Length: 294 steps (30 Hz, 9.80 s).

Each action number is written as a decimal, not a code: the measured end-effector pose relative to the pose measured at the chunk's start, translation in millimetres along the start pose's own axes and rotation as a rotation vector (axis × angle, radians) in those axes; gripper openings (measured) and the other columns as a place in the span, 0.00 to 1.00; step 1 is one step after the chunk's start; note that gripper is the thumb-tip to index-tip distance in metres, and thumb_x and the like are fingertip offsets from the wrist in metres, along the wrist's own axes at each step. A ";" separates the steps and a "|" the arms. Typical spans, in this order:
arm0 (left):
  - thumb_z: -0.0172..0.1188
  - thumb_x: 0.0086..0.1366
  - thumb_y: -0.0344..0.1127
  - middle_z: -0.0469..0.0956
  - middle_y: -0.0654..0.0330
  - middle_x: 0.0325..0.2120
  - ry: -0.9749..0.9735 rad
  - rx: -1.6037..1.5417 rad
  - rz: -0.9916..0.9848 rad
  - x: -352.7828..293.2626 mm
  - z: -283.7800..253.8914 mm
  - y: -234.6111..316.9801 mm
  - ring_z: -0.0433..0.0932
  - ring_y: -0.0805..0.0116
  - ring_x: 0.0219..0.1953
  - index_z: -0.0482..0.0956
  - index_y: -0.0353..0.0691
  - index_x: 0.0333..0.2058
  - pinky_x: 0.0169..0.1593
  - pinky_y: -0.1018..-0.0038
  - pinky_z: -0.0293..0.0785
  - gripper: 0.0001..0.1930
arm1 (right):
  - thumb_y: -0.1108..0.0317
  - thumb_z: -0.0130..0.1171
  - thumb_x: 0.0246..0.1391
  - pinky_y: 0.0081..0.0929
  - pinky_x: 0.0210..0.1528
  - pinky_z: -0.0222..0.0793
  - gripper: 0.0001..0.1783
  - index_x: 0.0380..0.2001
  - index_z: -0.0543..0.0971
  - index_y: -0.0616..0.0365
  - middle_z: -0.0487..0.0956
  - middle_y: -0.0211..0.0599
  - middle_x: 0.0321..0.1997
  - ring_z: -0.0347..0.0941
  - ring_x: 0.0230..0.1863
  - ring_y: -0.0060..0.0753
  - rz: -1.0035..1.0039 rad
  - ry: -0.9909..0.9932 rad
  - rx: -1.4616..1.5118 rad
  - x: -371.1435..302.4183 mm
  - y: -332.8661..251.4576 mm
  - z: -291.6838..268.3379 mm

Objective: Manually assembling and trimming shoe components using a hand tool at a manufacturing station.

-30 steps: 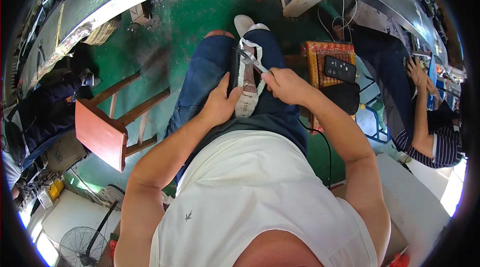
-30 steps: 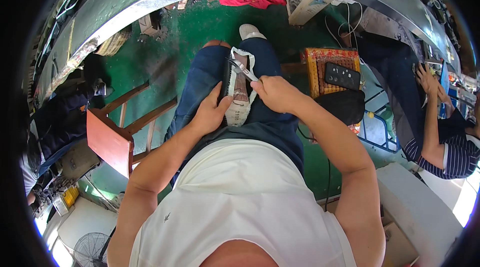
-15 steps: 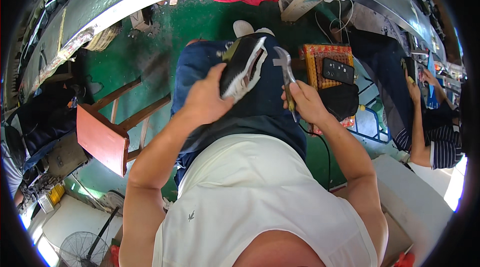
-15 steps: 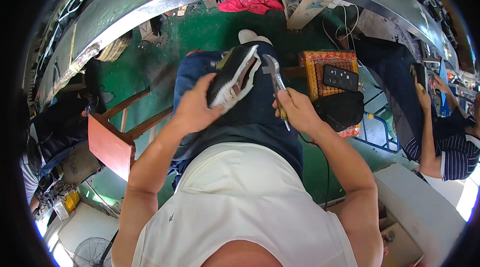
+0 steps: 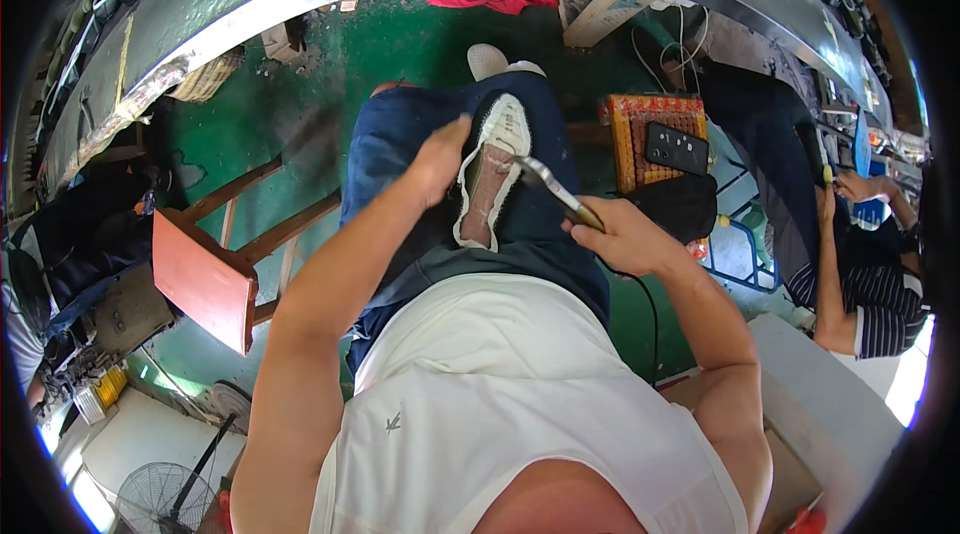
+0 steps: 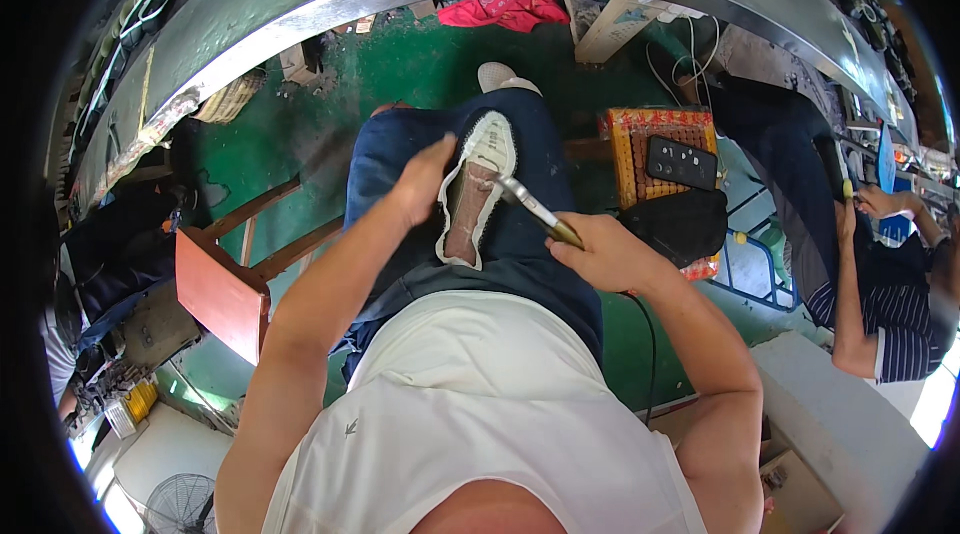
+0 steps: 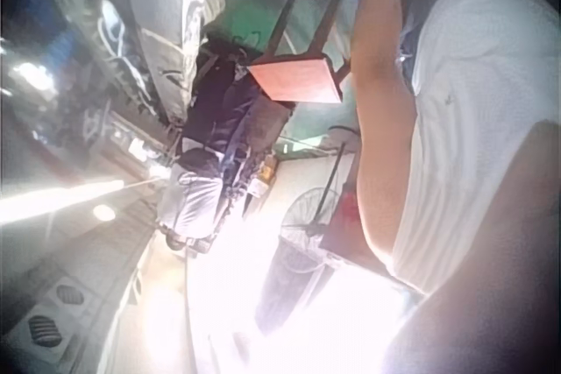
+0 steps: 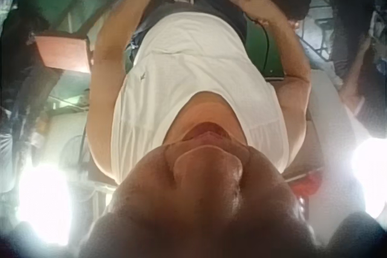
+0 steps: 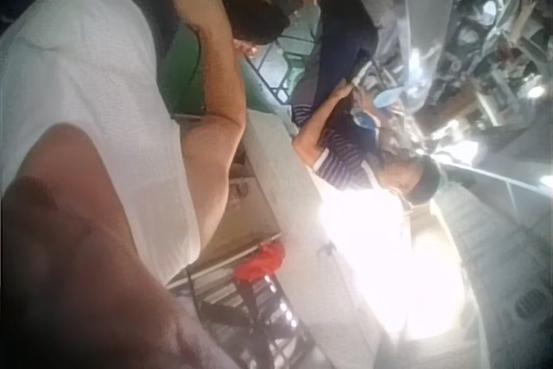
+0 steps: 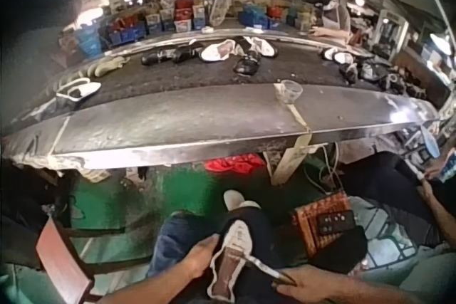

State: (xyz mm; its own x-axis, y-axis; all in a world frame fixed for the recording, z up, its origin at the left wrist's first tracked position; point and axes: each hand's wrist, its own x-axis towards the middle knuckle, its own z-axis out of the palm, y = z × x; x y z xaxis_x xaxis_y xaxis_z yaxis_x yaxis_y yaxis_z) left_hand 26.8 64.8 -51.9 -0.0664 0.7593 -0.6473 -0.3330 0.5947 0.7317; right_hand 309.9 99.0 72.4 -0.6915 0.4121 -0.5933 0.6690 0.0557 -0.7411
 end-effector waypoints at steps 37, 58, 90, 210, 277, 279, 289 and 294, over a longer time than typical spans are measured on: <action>0.65 0.66 0.42 0.62 0.40 0.63 0.017 0.393 0.348 -27.5 8.9 -48.7 0.56 0.44 0.69 0.40 0.41 0.75 0.69 0.59 0.57 0.49 | 0.64 0.65 0.55 0.42 0.51 0.73 0.25 0.55 0.76 0.63 0.80 0.52 0.42 0.76 0.47 0.59 -0.319 0.192 -0.501 68.5 17.1 -53.4; 0.48 0.72 0.44 0.56 0.22 0.63 0.022 1.078 0.620 -47.3 21.7 -16.9 0.72 0.27 0.56 0.56 0.60 0.72 0.56 0.51 0.75 0.30 | 0.54 0.54 0.68 0.21 0.21 0.65 0.18 0.38 0.79 0.60 0.79 0.30 0.27 0.76 0.28 0.21 0.292 -0.188 0.676 39.8 24.6 -31.3; 0.66 0.66 0.35 0.58 0.56 0.70 -0.395 -0.146 0.246 -100.4 -45.3 61.7 0.59 0.67 0.68 0.39 0.38 0.75 0.70 0.70 0.53 0.49 | 0.53 0.61 0.59 0.48 0.44 0.72 0.22 0.47 0.77 0.60 0.81 0.53 0.39 0.78 0.42 0.60 -0.236 0.645 -0.404 32.2 -51.1 -92.7; 0.74 0.50 0.28 0.51 0.40 0.71 -0.383 0.629 1.168 -93.6 -12.9 38.4 0.55 0.33 0.70 0.36 0.35 0.74 0.71 0.45 0.53 0.61 | 0.55 0.83 0.36 0.37 0.61 0.68 0.48 0.57 0.67 0.62 0.69 0.46 0.68 0.73 0.59 0.42 -0.461 0.268 0.097 47.6 -74.5 8.4; 0.34 0.79 0.53 0.73 0.45 0.60 0.423 -0.015 0.175 -53.2 8.4 -59.2 0.71 0.54 0.64 0.66 0.32 0.66 0.66 0.69 0.64 0.32 | 0.63 0.60 0.57 0.51 0.46 0.73 0.14 0.36 0.77 0.65 0.81 0.56 0.35 0.78 0.41 0.60 -0.237 0.014 -0.514 58.2 -23.7 54.0; 0.35 0.79 0.52 0.75 0.42 0.58 0.439 0.125 0.283 -52.6 7.7 -58.0 0.72 0.50 0.63 0.68 0.31 0.64 0.65 0.68 0.65 0.31 | 0.64 0.60 0.57 0.49 0.49 0.72 0.15 0.40 0.76 0.67 0.80 0.56 0.39 0.77 0.44 0.60 -0.198 -0.024 -0.501 52.7 -29.5 46.1; 0.46 0.75 0.42 0.65 0.33 0.63 0.328 0.727 0.803 -63.3 10.1 -52.3 0.69 0.38 0.63 0.65 0.35 0.66 0.63 0.60 0.70 0.26 | 0.69 0.60 0.58 0.48 0.50 0.74 0.20 0.51 0.72 0.67 0.79 0.56 0.47 0.78 0.47 0.58 -0.267 0.313 -0.727 63.1 -16.9 8.7; 0.49 0.73 0.42 0.59 0.32 0.66 0.176 1.008 0.756 -70.2 6.3 -36.6 0.68 0.34 0.62 0.64 0.50 0.69 0.61 0.58 0.73 0.26 | 0.65 0.61 0.58 0.42 0.42 0.77 0.14 0.43 0.74 0.63 0.82 0.49 0.40 0.81 0.37 0.51 -0.134 0.265 -0.623 60.6 8.6 -4.4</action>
State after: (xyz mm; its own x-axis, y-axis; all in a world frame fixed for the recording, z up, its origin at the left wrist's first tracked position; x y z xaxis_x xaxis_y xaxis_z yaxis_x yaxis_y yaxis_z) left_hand 49.6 -8.6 -31.8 -0.0760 0.9964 0.0375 0.6967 0.0262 0.7169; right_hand 274.9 128.4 31.4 -0.7426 0.5689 -0.3534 0.6688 0.6015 -0.4369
